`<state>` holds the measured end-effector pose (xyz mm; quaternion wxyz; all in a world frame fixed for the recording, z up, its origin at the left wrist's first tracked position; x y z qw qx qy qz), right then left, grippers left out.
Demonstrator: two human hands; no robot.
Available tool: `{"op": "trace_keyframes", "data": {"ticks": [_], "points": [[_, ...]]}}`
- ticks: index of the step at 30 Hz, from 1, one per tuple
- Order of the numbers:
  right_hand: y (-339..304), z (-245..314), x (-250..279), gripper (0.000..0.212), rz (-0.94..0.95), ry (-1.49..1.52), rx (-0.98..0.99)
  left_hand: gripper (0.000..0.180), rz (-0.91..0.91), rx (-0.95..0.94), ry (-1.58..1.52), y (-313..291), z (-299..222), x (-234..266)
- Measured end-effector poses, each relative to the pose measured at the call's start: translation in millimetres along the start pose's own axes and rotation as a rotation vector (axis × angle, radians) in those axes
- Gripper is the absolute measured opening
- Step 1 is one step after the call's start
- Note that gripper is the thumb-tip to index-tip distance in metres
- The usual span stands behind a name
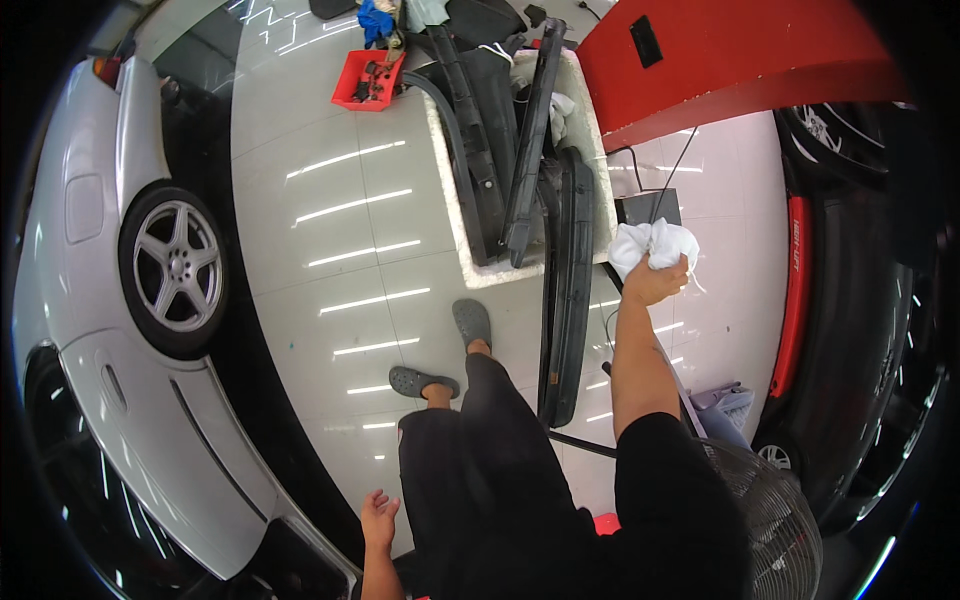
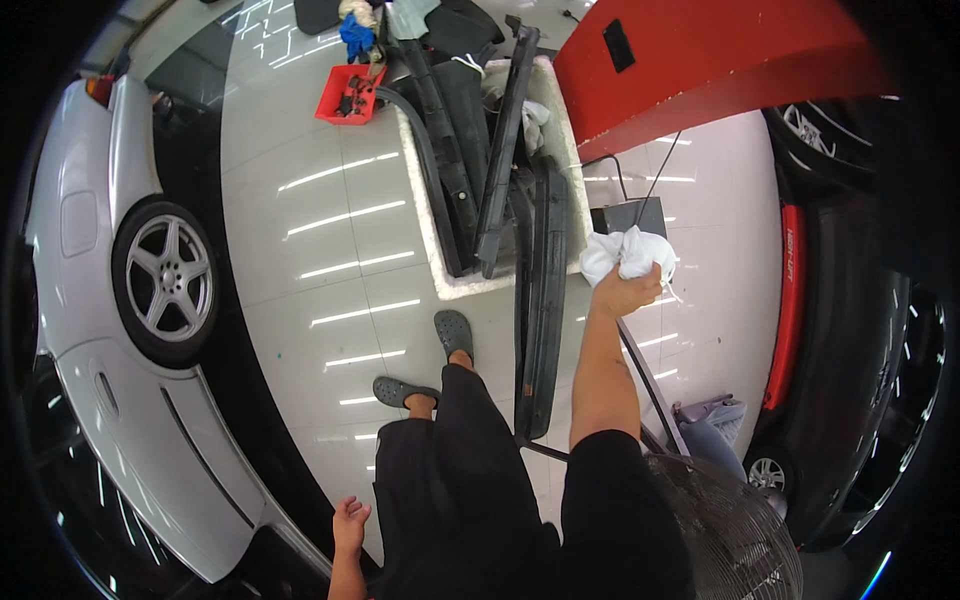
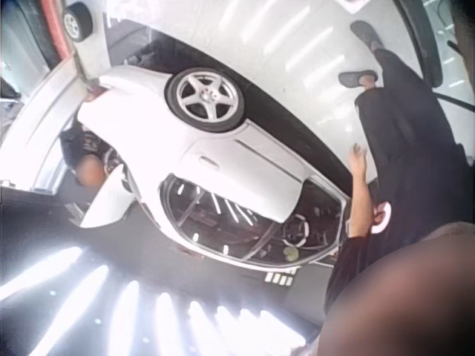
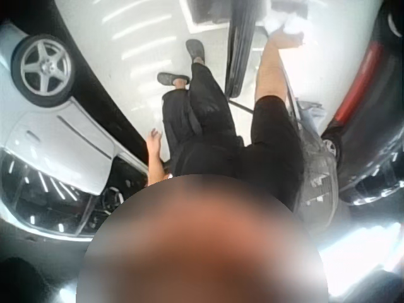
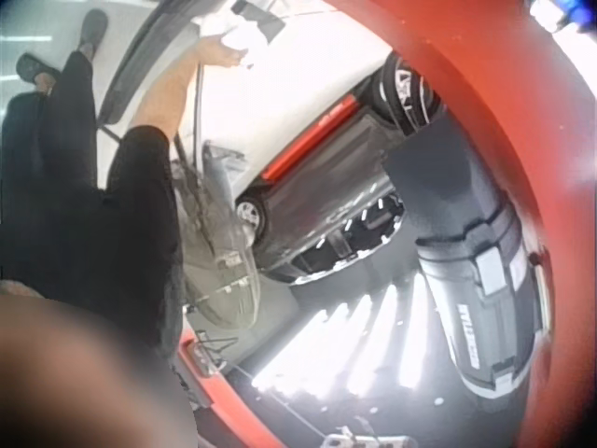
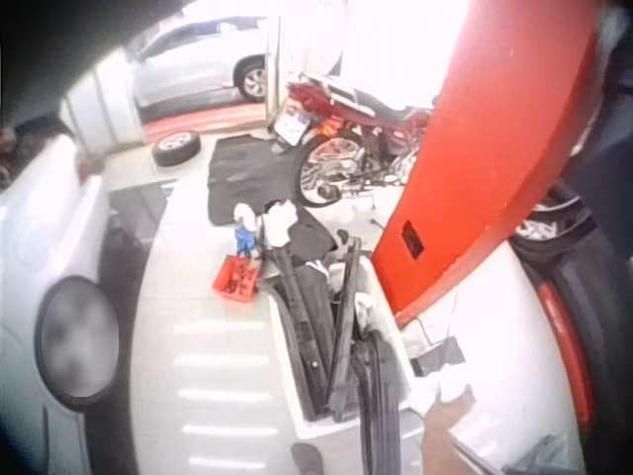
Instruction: The person installs white fabric covers onto a car seat and headrest in a garage. They stretch the covers over the seat and headrest, secure them with buttons, and use a metal rod to tuck the fabric into the headrest. The person moves between the seat and a nearby car while handling the covers and tools.
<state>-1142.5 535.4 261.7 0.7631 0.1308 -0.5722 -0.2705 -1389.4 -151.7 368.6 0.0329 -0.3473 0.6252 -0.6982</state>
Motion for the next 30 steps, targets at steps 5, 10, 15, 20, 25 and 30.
{"op": "trace_keyframes", "data": {"ticks": [5, 10, 15, 20, 25, 30], "points": [[-35, 1, -79, 0.075, 0.146, -0.075, -0.038, 0.06, 0.044, 0.027, 0.026, 6, -19, -19], [-44, 5, -109, 0.078, 0.223, 0.12, -0.151, 0.06, 0.097, 0.0, 0.066, 11, -38, -33], [-26, -25, -109, 0.078, 0.413, 0.478, -0.287, 0.053, 0.159, -0.04, 0.063, -7, -85, -65], [-28, -47, -120, 0.075, 0.307, 0.867, -0.49, 0.054, 0.32, -0.453, 0.186, 10, -202, -192], [-21, -60, -116, 0.065, 0.344, 1.167, -0.667, 0.109, 0.595, -0.468, 0.177, 53, -283, -384], [-6, -75, -102, 0.056, 0.392, 1.284, -0.876, 0.085, 0.991, -0.044, -0.233, 87, -286, -458]]}}
Point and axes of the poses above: each hand's wrist, its own y-axis towards the middle knuckle, its own x-axis out of the back of the hand, z = x × y, the point moved 4 cm from there along y, towards the middle knuckle, and after that the axes turned 11 degrees about x, right-handed, at the moved point
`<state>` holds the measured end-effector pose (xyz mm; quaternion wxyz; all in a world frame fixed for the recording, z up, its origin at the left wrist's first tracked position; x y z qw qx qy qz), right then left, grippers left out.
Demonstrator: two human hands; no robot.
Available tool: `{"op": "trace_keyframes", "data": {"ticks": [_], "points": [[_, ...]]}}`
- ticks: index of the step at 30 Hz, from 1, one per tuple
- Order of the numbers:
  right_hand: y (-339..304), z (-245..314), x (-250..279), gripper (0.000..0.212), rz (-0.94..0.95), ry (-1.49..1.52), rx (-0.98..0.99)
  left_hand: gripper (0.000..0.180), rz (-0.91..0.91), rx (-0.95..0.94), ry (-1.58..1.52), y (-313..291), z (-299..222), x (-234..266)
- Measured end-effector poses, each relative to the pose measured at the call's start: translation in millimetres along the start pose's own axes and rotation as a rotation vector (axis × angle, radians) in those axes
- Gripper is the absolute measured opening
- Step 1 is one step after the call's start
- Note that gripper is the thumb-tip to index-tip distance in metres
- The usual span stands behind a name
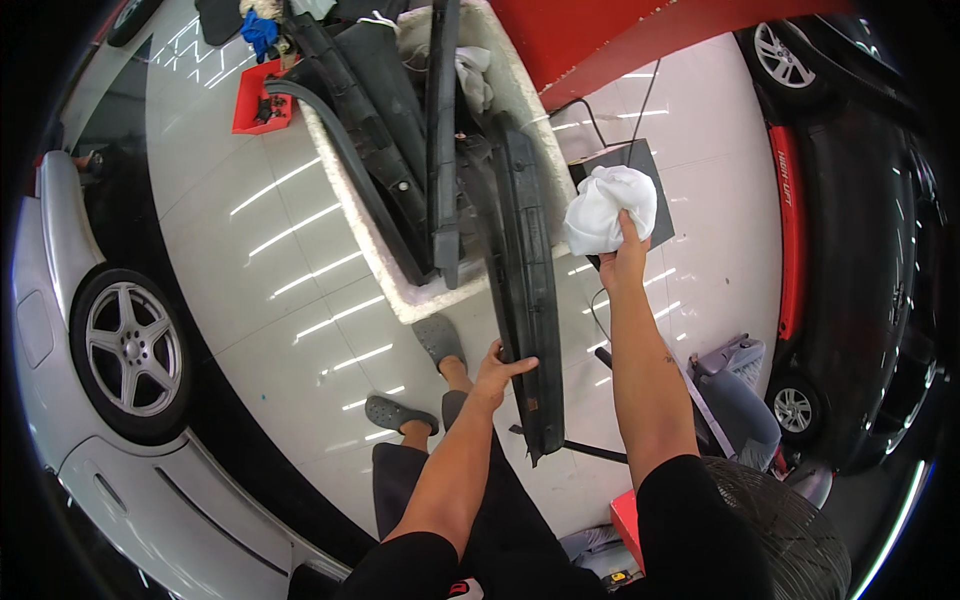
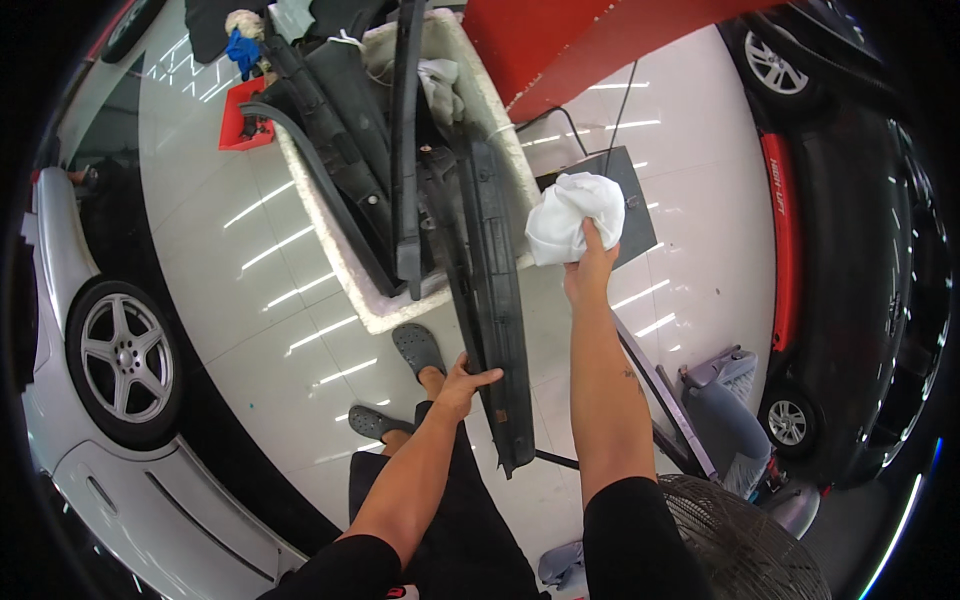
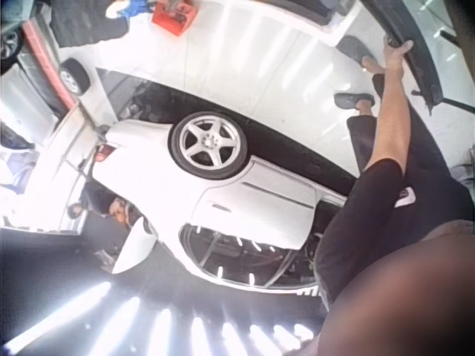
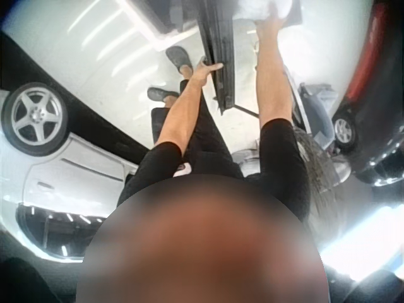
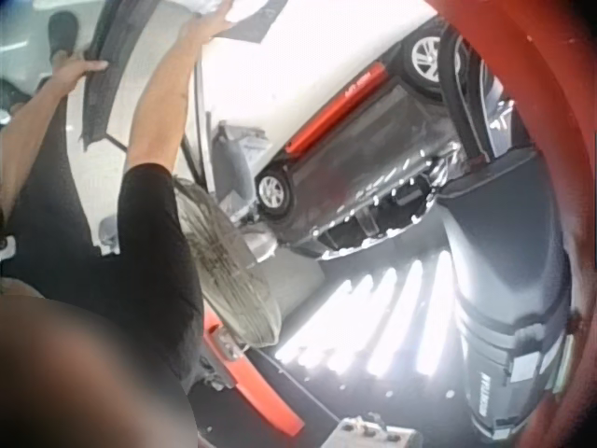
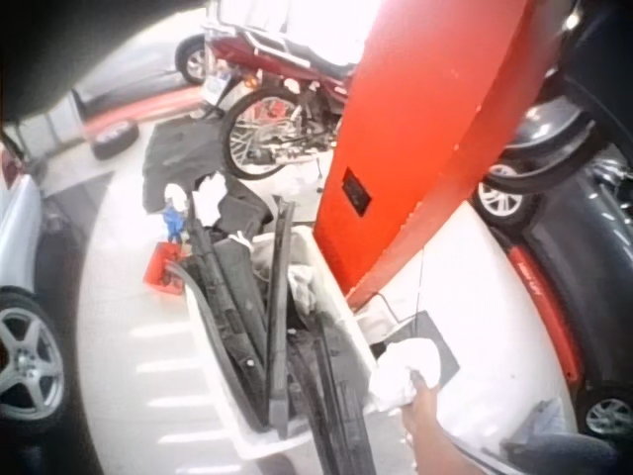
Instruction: The person installs white fabric covers onto a car seat and headrest in a garage. They stretch the covers over the seat and headrest, secure them with buttons, and use a metal rod to tuck the fabric into the headrest. The person moves between the seat and a nearby car while handling the covers and tools.
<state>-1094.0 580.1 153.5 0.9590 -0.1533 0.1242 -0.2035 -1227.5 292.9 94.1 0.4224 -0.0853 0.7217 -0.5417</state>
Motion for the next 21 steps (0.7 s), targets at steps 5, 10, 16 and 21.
{"op": "trace_keyframes", "data": {"ticks": [5, 10, 16, 21], "points": [[7, 0, 5, 0.056, 0.107, 0.063, -0.024, 0.056, 0.095, 0.085, -0.049, 16, 9, -10], [6, -1, 9, 0.058, 0.094, 0.044, 0.027, 0.043, 0.093, 0.118, -0.175, 2, 10, -39], [-6, 11, 1, 0.061, 0.079, -0.109, 0.08, 0.052, 0.212, 0.087, -0.29, -33, -18, -34], [-23, 27, 8, 0.061, -0.125, -0.4, 0.709, 0.06, 0.338, 0.031, -0.318, -56, -38, -30]]}}
Point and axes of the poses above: each hand's wrist, its own y-axis towards the middle knuckle, its own x-axis out of the back of the hand, z = x × y, the point moved 4 cm from there along y, towards the middle knuckle, and after that the axes turned 11 degrees about x, right-handed, at the moved point
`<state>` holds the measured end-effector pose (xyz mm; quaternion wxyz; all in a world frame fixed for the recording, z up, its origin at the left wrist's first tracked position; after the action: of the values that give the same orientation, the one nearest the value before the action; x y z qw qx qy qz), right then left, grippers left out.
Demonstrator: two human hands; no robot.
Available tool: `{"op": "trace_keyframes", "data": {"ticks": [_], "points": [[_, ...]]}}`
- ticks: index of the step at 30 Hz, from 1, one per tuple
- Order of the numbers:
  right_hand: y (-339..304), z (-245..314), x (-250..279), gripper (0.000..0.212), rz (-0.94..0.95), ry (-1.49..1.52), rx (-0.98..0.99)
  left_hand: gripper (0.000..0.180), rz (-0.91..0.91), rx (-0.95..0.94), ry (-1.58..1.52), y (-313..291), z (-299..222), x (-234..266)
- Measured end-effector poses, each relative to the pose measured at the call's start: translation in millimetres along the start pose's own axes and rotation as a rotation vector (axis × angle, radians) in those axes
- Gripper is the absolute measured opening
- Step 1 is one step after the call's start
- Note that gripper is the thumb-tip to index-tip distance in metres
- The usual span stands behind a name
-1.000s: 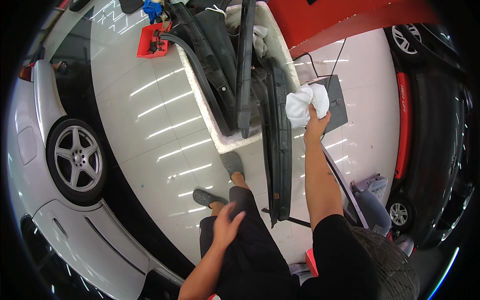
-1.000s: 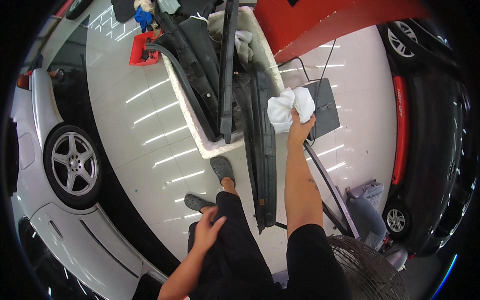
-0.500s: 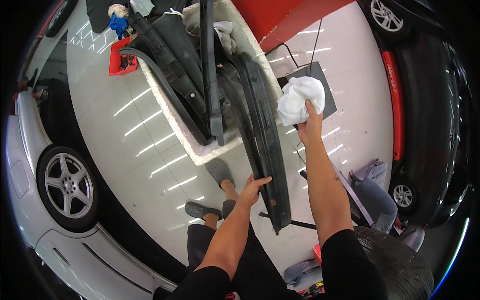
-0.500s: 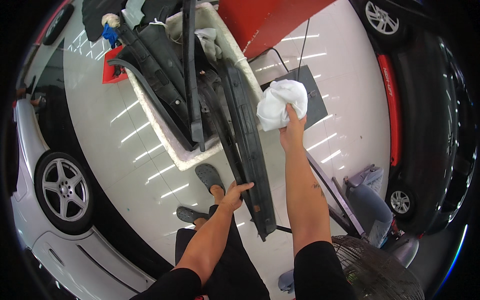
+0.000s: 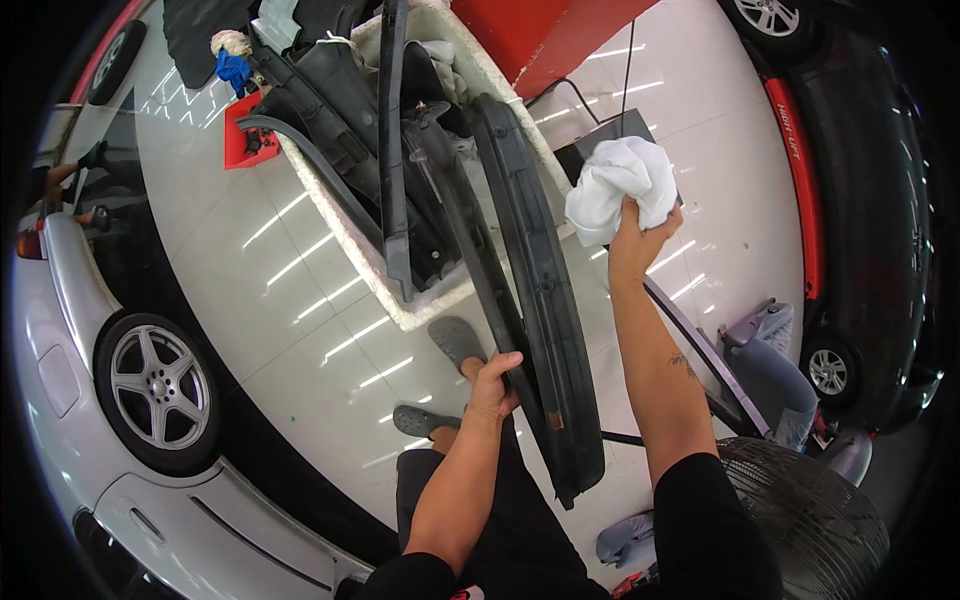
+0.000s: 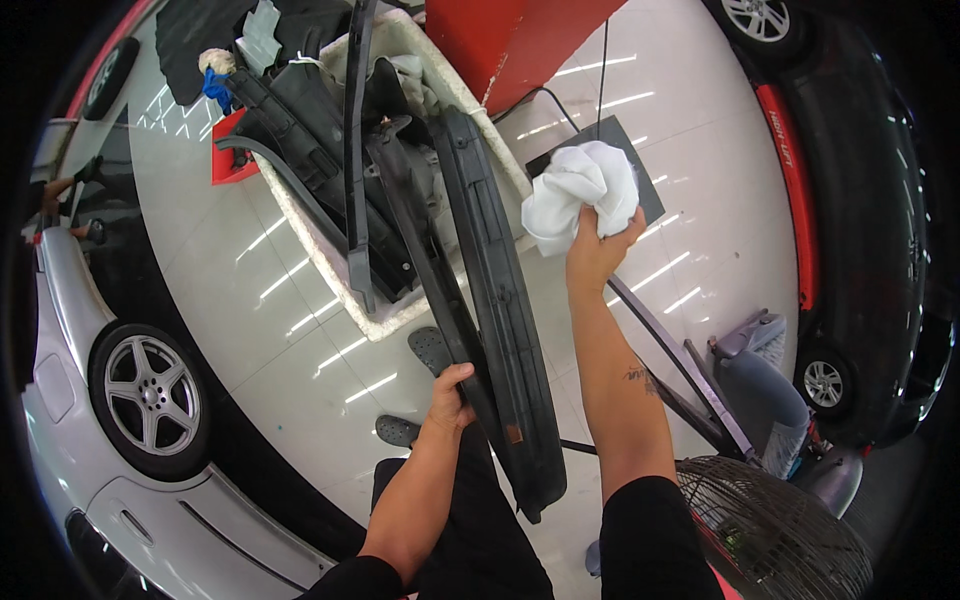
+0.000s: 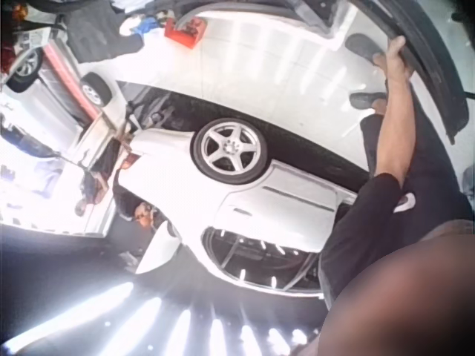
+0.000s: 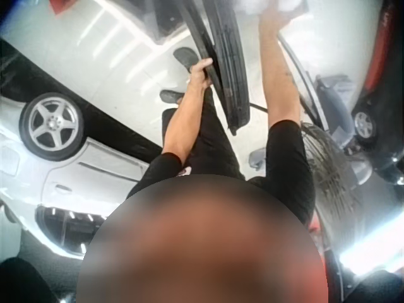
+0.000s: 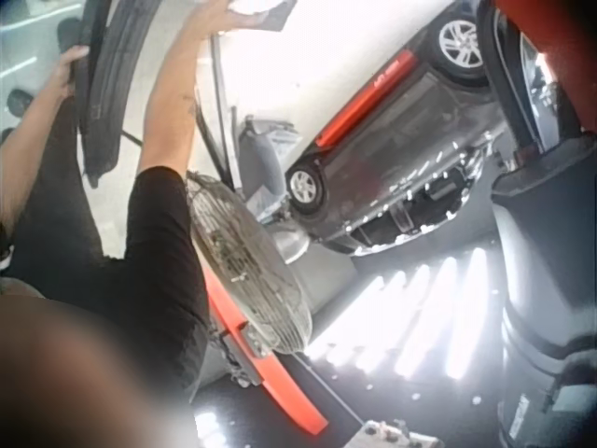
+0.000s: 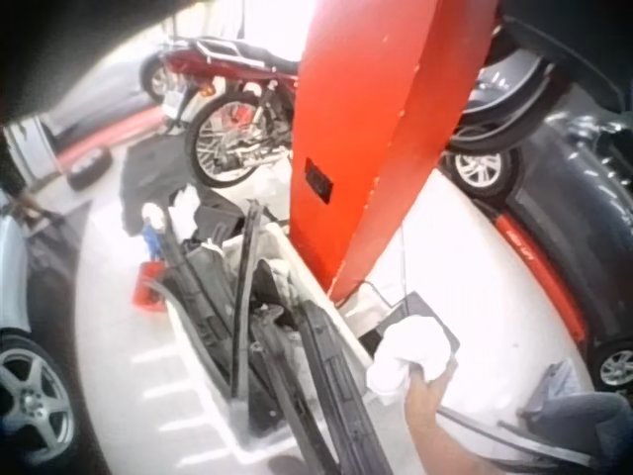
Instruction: The person installs white fabric covers onto a car seat and headrest in a garage. They stretch the covers over the seat and headrest, secure them with buttons, and use a metal rod to tuck the fabric into the headrest. The person moves between the seat and a nearby car while handling the covers and tools.
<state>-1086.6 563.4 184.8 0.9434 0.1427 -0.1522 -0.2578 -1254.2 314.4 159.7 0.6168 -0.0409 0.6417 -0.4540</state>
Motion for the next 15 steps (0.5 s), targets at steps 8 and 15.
{"op": "trace_keyframes", "data": {"ticks": [8, 15], "points": [[-65, -3, -34, 0.049, 1.016, -0.689, 0.455, 0.091, 0.049, -0.045, 0.157, -32, -38, -30], [-97, -70, -95, 0.042, 1.299, 0.168, -0.375, 0.099, 0.013, -0.027, 0.192, -39, -46, -42]]}}
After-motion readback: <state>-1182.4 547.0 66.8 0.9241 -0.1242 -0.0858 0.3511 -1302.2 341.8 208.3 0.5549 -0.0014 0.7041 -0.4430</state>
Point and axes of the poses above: each hand's wrist, its own y-axis towards the middle knuckle, its own x-axis out of the back of the hand, z = x × y, the point moved 4 cm from there along y, towards the middle knuckle, and after that the axes turned 11 degrees about x, right-handed, at the moved point
